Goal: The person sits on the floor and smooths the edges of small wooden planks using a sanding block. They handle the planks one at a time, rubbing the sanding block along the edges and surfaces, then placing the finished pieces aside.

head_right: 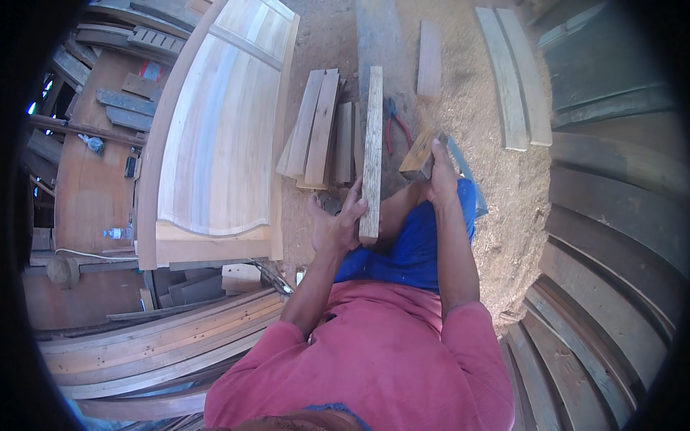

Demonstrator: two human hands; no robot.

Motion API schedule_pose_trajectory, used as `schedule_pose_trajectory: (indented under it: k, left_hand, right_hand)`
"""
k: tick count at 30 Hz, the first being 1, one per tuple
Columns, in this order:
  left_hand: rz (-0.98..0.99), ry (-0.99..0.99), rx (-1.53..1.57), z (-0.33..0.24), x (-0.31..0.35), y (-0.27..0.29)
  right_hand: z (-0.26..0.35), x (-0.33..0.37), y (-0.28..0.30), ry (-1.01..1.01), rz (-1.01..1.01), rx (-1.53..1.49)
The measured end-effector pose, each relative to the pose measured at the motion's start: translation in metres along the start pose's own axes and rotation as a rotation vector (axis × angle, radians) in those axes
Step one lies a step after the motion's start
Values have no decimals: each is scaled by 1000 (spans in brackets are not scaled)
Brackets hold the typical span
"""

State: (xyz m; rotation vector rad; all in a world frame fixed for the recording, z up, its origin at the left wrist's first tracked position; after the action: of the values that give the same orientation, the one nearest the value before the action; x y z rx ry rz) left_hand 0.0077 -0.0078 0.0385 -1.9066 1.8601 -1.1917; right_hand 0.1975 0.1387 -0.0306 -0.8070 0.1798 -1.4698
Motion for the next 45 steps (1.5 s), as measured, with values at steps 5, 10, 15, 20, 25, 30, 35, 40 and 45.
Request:
schedule_pose_trajectory:
  k: [5, 10, 15, 20, 25, 30, 35, 40, 45]
  left_hand:
    - [-44, -13, -54, 14, -5, 36]
    - [-3, 33, -220, 24, 6, 110]
    - [76, -82, -991, 4, 66, 154]
    - [-69, 22, -1296, 16, 116, 107]
    - [-116, -34, -1742, 21, 101, 90]
    - [-320, -159, -1500, -8, -19, 65]
    - [-326, -66, -1241, -16, -89, 70]
    - [-85, -233, -827, -47, -70, 102]
    - [125, -413, -352, -127, -20, 49]
  right_hand:
    - [1, 1, -4, -25, 11, -6]
    - [0, 1, -7, -39, 0, -47]
    - [-2, 2, -12, -79, 53, -104]
    - [-6, 0, -13, -79, 52, -62]
    - [-5, -3, -5, -48, 58, -87]
    - [1, 2, -12, -42, 55, -90]
    - [7, 7, -9, 15, 39, -121]
    - [-4, 6, -1, -25, 21, -164]
    - [-10, -3, 0, -69, 85, -137]
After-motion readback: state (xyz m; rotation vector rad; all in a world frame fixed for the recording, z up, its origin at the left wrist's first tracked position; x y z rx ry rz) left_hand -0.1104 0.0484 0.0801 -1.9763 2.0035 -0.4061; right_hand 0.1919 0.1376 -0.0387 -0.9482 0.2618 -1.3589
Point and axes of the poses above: each hand's wrist, its own x-axis away from the middle knuckle, its own y-axis out of the back of the hand, z = x × y, the point moved 7 cm from there along -x, towards the middle knuckle, and after that the axes turned 13 degrees about x, right-handed, at the moved point
